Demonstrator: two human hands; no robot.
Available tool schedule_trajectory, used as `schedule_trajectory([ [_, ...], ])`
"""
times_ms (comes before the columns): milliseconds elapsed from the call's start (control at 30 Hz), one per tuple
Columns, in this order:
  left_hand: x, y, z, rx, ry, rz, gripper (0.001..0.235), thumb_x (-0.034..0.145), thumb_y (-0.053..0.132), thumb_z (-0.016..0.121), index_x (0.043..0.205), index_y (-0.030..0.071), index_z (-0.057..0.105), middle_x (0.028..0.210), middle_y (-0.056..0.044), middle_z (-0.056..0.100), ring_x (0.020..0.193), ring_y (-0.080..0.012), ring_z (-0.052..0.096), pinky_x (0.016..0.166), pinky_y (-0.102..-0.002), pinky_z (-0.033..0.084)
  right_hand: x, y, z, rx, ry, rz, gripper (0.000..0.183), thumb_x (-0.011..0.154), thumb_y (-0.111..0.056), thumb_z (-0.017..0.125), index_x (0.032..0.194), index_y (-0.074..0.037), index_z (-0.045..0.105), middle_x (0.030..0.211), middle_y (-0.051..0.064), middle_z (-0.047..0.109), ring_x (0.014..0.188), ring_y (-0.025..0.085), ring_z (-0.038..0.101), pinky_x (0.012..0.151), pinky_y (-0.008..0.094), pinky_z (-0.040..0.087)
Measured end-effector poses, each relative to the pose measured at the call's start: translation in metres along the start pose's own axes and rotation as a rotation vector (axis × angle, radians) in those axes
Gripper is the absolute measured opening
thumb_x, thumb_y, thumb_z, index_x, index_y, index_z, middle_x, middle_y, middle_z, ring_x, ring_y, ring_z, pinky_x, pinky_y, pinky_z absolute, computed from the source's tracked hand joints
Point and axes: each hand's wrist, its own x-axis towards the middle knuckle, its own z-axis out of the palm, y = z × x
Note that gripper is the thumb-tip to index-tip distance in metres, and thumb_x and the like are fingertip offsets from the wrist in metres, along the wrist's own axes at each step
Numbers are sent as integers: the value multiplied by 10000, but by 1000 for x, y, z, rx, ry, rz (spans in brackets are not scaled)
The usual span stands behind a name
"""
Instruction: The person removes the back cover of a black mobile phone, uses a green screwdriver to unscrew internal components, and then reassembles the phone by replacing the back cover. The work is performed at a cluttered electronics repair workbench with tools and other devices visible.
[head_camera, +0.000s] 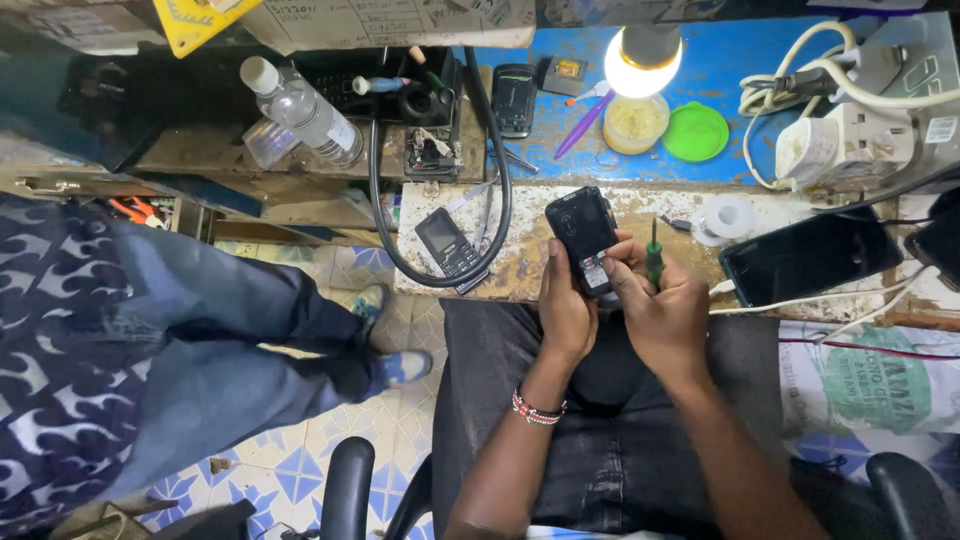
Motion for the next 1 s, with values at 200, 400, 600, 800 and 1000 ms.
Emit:
schedule_trajectory([
  [200,-1,8,2,-4,-93,-100,596,1162,475,358,1280,-22,665,1174,-272,719,1070,-344,736,799,-366,663,2,19,-15,-101,-11,-29,205,933,-25,822,1103,-13,709,504,-17,381,508,73,447,548,262,432],
  [400,-4,15,6,-127,-115,-212,661,1155,530,340,1367,-34,610,1242,-286,683,1134,-374,703,865,-362,657,2,19,-27,-151,-116,26,300,875,-144,871,1119,-47,725,540,-29,345,508,81,434,587,279,461],
  [600,-2,19,-2,166,-238,-30,705,1024,190,678,1580,-10,293,1299,-247,620,1212,-348,649,887,-345,630,-1,26,-25,-185,-59,-46,267,883,-110,874,1112,-35,761,518,-18,374,477,89,453,584,253,457],
  [800,-4,30,8,348,-287,19,651,979,1,647,1581,-19,397,1436,-227,595,1351,-328,574,1017,-355,576,-8,13,-19,-445,86,-156,284,819,-134,882,1084,-86,793,490,34,502,556,248,653,574,372,529],
  [1000,-2,33,14,543,-9,43,484,851,157,871,1291,51,700,1112,-192,754,1071,-278,718,831,-336,637,-1,46,-27,-520,170,-384,281,846,-60,905,1111,-89,815,503,0,495,514,225,600,611,330,550],
])
